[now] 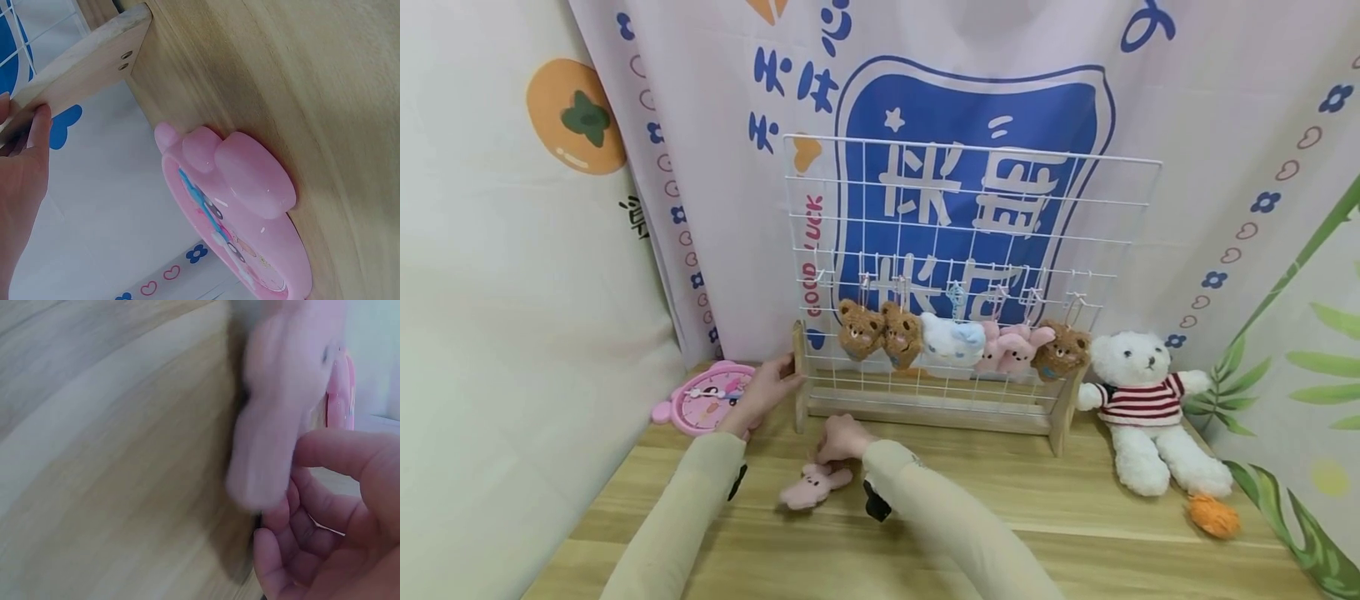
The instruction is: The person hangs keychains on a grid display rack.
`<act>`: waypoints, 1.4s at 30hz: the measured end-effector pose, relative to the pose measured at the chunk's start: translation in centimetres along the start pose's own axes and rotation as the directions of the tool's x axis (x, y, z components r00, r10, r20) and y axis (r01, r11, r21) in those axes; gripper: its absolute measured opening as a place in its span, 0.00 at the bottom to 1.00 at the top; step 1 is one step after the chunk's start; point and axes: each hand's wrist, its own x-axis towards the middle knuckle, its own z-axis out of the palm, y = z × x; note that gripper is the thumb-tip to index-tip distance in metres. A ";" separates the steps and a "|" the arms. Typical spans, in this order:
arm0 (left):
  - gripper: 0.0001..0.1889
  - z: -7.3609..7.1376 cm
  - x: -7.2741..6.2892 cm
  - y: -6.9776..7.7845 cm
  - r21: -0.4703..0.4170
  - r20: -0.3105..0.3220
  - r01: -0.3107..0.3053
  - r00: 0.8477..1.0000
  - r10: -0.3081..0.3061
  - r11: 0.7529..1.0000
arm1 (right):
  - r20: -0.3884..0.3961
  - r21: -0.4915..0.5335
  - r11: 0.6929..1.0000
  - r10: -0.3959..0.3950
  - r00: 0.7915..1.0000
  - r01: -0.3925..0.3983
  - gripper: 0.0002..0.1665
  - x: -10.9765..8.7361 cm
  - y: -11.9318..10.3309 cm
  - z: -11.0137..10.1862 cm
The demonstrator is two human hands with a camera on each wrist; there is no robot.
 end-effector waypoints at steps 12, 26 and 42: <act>0.30 -0.1 0.0 0.4 0.007 0.003 -0.006 1.000 0.006 1.000 | -0.099 0.018 0.983 -0.181 0.978 0.184 0.08 -1.5 1.1 -2.1; 0.30 -0.2 -0.1 0.3 0.003 -0.005 -0.030 1.000 0.030 1.000 | -0.295 0.005 0.890 -0.434 0.851 0.455 0.05 -5.6 0.2 -7.5; 0.31 -0.1 0.2 -0.3 0.042 0.015 -0.018 1.000 0.018 0.999 | -0.470 -0.060 0.846 -0.493 0.732 0.530 0.04 -8.3 -5.0 -18.1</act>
